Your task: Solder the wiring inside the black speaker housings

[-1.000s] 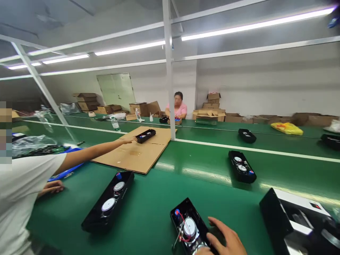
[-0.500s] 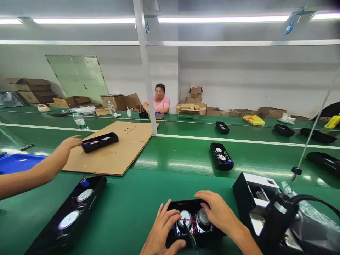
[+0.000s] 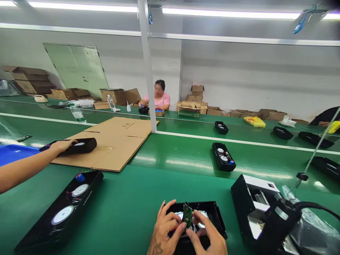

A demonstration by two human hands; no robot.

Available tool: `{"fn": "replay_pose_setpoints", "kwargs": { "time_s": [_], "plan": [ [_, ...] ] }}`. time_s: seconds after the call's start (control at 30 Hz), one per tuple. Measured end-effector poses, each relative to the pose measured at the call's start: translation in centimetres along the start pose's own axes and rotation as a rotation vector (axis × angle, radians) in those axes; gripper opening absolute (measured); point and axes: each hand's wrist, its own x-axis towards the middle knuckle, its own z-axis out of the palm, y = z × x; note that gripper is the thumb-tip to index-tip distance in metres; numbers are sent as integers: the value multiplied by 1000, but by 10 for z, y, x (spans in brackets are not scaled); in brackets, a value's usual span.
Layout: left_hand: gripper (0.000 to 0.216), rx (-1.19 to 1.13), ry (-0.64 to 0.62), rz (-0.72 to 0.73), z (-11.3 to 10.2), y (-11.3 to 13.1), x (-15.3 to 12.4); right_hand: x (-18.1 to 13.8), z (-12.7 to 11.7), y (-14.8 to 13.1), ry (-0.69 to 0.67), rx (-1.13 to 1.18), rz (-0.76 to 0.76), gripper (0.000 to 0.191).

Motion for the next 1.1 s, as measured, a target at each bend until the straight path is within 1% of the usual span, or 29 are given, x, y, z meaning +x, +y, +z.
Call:
{"fn": "replay_pose_setpoints", "kwargs": {
  "time_s": [0.1, 0.2, 0.27, 0.33, 0.37, 0.4, 0.43, 0.47, 0.57, 0.6, 0.63, 0.7, 0.8, 0.87, 1.0, 1.1],
  "plan": [
    [28, -23, -88, 3, -10, 0, -2, 29, 1, -10, -92, 33, -103, 34],
    [24, -44, -163, -61, -18, 3, -1, 49, -16, -17, -239, 93, -247, 25],
    [24, -45, -136, -119, -20, 6, 1, 57, -33, -21, -391, 42, -363, 24],
    [25, -25, -52, -146, -20, 9, 3, 61, -49, -23, -555, -111, -474, 29],
    [27, -9, -32, -145, -20, 10, 3, 62, -55, -24, -615, -207, -505, 34],
    [30, 10, -43, -133, -20, 11, 3, 61, -58, -24, -660, -300, -519, 37],
    [32, 31, -83, -114, -21, 11, 2, 60, -60, -23, -695, -379, -519, 39],
    [32, 51, -146, -89, -22, 10, 1, 59, -59, -23, -726, -441, -512, 38],
    [17, 99, -354, 1, -22, 1, -4, 56, -48, -24, -834, -559, -459, 34],
    [22, 114, -412, 34, -20, -4, -6, 56, -44, -26, -884, -581, -433, 33],
    [33, 133, -465, 57, -17, -9, -7, 56, -40, -29, -936, -598, -403, 33],
    [48, 192, -527, 68, -11, -18, -9, 59, -35, -36, -1021, -613, -352, 34],
    [54, 242, -544, 64, -4, -24, -10, 65, -36, -47, -1075, -600, -308, 43],
    [52, 225, -525, 77, -4, -23, -11, 67, -39, -53, -1092, -602, -299, 50],
    [47, 189, -420, 114, -8, -20, -16, 62, -44, -52, -1085, -668, -318, 55],
    [47, 178, -356, 153, -4, -24, -19, 55, -43, -44, -1029, -676, -396, 50]
  ]
}}
